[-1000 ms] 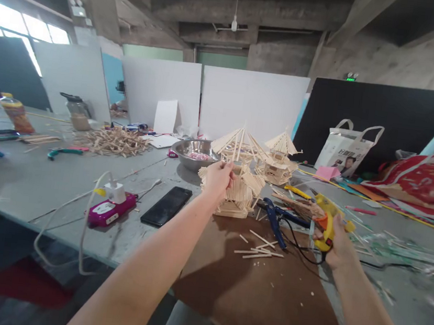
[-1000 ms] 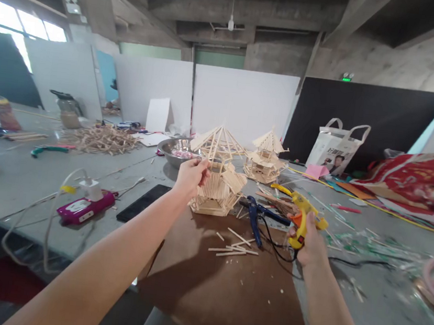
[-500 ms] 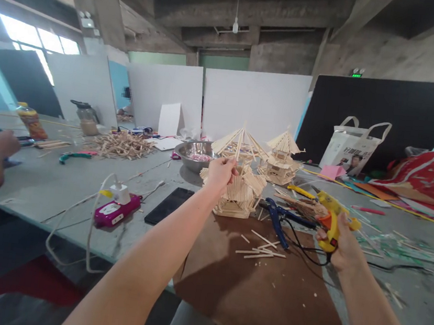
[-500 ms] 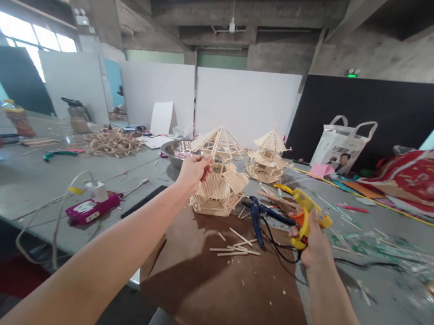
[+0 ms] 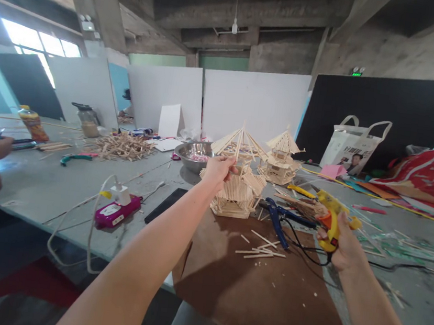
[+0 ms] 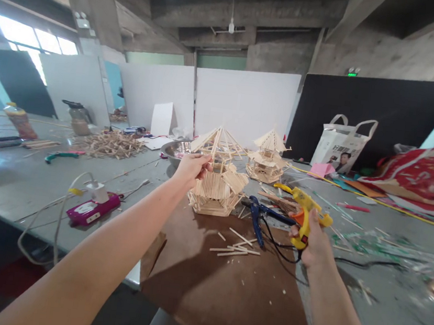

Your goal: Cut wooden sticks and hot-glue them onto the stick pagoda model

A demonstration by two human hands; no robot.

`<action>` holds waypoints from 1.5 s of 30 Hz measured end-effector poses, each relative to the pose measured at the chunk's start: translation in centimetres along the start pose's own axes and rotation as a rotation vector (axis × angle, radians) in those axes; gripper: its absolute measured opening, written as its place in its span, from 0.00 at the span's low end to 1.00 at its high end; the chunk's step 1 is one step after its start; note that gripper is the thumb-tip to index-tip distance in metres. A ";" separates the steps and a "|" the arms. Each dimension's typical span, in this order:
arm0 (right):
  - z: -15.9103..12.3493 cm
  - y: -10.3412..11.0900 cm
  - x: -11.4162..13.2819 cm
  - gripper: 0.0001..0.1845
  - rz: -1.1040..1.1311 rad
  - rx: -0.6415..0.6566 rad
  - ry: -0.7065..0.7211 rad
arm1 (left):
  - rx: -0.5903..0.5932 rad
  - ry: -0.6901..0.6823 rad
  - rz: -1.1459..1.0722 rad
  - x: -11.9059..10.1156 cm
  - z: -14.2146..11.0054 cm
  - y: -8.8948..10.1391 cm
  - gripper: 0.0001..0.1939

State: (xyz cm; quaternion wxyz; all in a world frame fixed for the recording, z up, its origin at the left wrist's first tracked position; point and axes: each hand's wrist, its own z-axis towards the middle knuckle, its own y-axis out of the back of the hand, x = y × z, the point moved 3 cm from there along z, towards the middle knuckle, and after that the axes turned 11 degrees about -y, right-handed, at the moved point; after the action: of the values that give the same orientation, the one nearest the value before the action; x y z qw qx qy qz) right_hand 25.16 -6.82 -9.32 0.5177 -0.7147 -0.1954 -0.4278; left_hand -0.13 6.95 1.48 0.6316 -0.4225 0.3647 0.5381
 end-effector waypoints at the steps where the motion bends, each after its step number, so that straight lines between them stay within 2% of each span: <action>1: 0.0 0.0 0.0 0.15 0.000 0.003 -0.002 | 0.007 0.009 0.002 0.0 0.1 0.1 0.08; 18: -0.3 -0.3 0.1 0.15 -0.037 -0.004 0.026 | 0.058 0.134 0.003 0.0 0.8 0.3 0.07; 29: -0.3 -0.2 0.1 0.16 -0.018 -0.009 0.014 | 0.059 0.128 0.013 -0.4 0.8 0.1 0.07; 33: -0.1 -0.1 0.0 0.20 -0.026 -0.013 0.028 | 0.064 0.129 0.012 -0.4 0.8 0.0 0.07; 45: 0.3 0.2 -0.1 0.22 -0.007 0.030 0.026 | 0.065 0.173 0.009 -0.1 1.1 0.1 0.07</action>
State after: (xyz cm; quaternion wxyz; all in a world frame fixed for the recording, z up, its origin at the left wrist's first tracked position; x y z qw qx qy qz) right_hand 25.37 -6.63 -9.56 0.5295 -0.7005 -0.1976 -0.4358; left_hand -0.20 7.95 1.97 0.6086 -0.4451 0.4372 0.4902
